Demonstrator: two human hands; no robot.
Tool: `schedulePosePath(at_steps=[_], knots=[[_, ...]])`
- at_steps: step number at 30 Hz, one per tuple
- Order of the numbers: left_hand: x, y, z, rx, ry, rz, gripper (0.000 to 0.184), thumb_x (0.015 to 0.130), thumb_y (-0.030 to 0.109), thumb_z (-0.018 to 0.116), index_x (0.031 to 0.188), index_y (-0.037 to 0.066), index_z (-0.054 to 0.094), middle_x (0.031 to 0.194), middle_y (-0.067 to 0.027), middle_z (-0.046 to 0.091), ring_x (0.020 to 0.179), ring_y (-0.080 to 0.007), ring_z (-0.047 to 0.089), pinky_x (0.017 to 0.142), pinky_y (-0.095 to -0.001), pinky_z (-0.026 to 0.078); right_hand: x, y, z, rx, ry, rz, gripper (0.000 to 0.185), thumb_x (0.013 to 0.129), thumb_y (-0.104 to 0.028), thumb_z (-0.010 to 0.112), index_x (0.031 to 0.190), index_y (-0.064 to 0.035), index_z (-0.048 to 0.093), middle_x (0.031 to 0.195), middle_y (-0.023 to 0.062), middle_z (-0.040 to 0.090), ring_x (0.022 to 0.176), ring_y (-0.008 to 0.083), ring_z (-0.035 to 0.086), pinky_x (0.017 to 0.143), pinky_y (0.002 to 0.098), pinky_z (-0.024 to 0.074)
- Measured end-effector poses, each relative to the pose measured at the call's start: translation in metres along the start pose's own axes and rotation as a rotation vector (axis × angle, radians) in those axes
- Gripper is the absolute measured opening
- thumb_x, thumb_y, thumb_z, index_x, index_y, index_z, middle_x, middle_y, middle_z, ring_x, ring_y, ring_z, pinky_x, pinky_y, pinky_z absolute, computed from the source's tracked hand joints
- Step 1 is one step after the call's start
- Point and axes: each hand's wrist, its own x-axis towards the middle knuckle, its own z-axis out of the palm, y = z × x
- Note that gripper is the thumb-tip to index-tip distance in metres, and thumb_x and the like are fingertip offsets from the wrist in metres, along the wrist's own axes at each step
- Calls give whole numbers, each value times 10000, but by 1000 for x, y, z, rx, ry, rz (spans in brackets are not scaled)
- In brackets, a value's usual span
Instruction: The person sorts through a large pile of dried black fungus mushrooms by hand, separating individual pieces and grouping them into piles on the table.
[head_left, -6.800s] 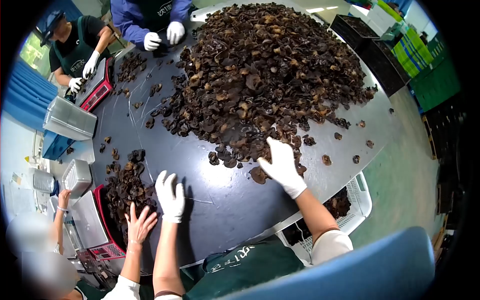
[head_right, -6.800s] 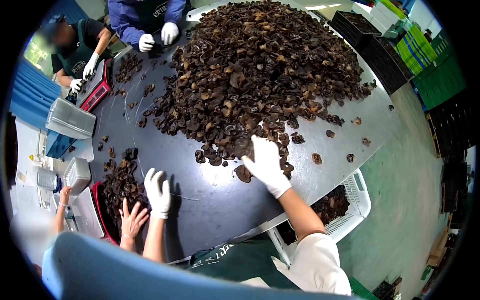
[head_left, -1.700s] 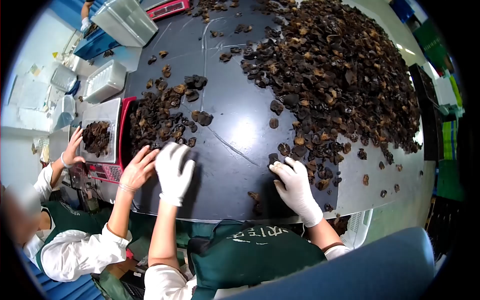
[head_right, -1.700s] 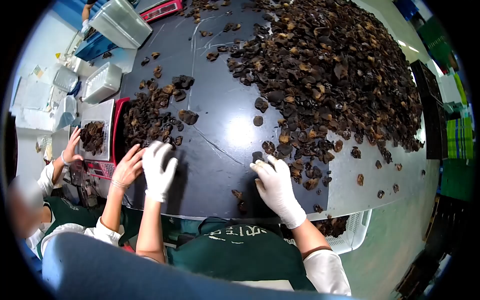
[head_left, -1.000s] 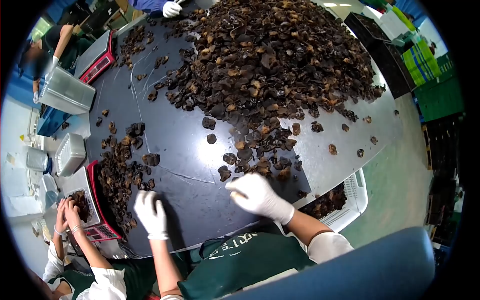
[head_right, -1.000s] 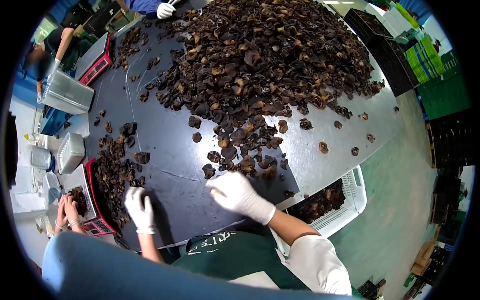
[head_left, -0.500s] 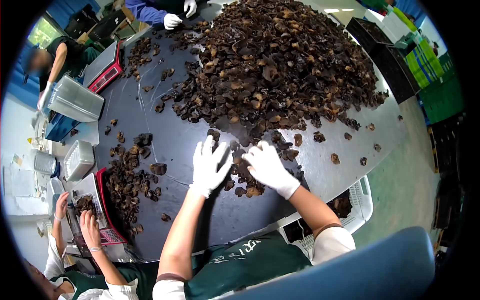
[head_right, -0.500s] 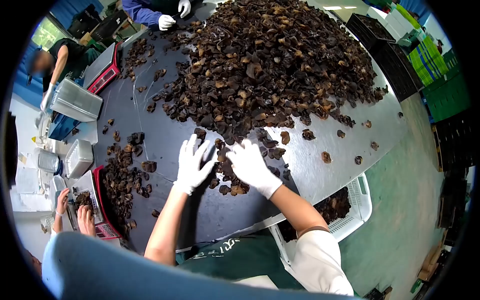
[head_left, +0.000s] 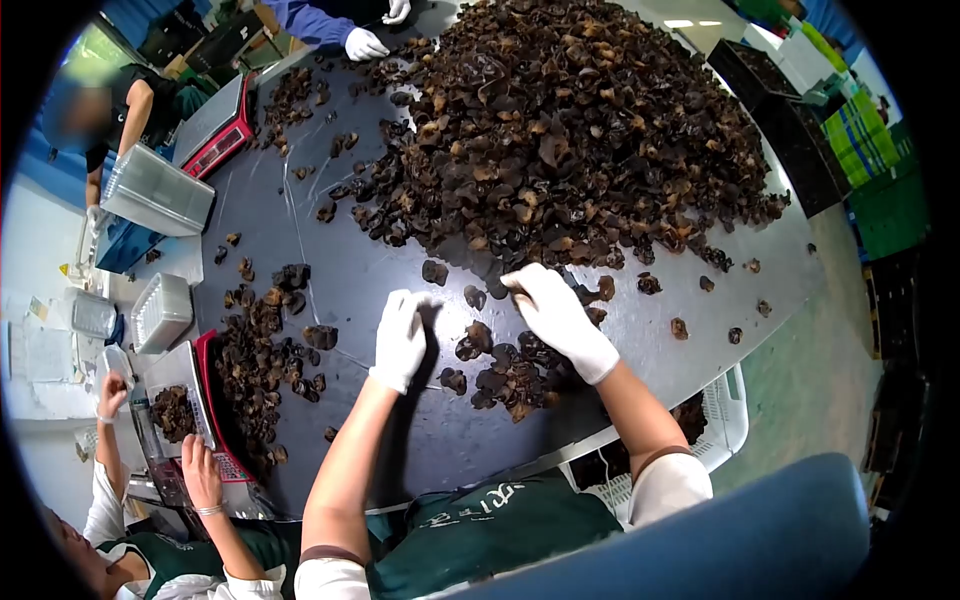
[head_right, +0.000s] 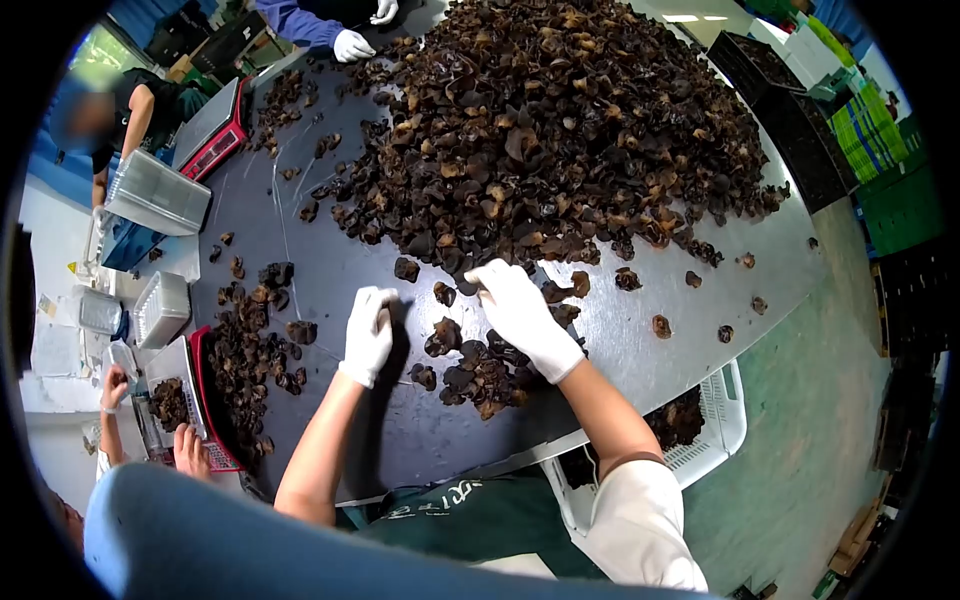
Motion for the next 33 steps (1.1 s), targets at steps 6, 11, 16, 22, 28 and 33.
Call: schedulePosePath(at_steps=[6,11,16,22,28,33], knots=[[35,-29,37,290,-85,97,489,841,63,640,1321,123,571,1333,-176,535,1109,-389,536,990,-424,459,24,-11,40,-595,-106,21,582,812,-190,709,1357,-87,532,1383,149,505,1031,337,541,770,371,579],[4,-15,32,183,-183,77,333,790,21,672,1106,111,623,1088,-121,592,999,-366,556,872,-417,492,1,16,23,-246,-76,-204,270,834,-77,618,1104,-77,613,1014,87,568,898,305,558,731,379,547],[-10,5,24,-150,-143,-70,312,816,24,590,1120,89,621,1070,-156,569,1025,-343,552,926,-404,478,-6,0,-24,405,-187,417,184,917,-126,632,1066,-32,684,1009,59,684,851,130,646,700,292,548],[-14,33,45,-162,-188,-16,256,809,41,597,1065,40,598,1049,-175,507,1036,-353,528,939,-411,470,-31,16,-28,1292,-61,673,281,1000,-160,585,1252,-36,564,1015,52,650,851,124,644,708,308,598],[-38,63,26,-1248,-36,-760,298,976,133,583,1259,44,561,1152,-72,631,1015,-186,624,894,-326,525,-37,-50,3,1269,-27,578,290,989,-81,546,1258,24,567,1161,113,650,990,182,668,834,291,571],[-83,37,-29,-1469,352,-834,207,985,175,595,1136,36,621,1097,-97,659,1008,-208,632,858,-340,540,-17,-140,94,876,-287,370,410,912,-84,591,1315,-10,578,1229,179,621,1100,243,626,972,348,509]])
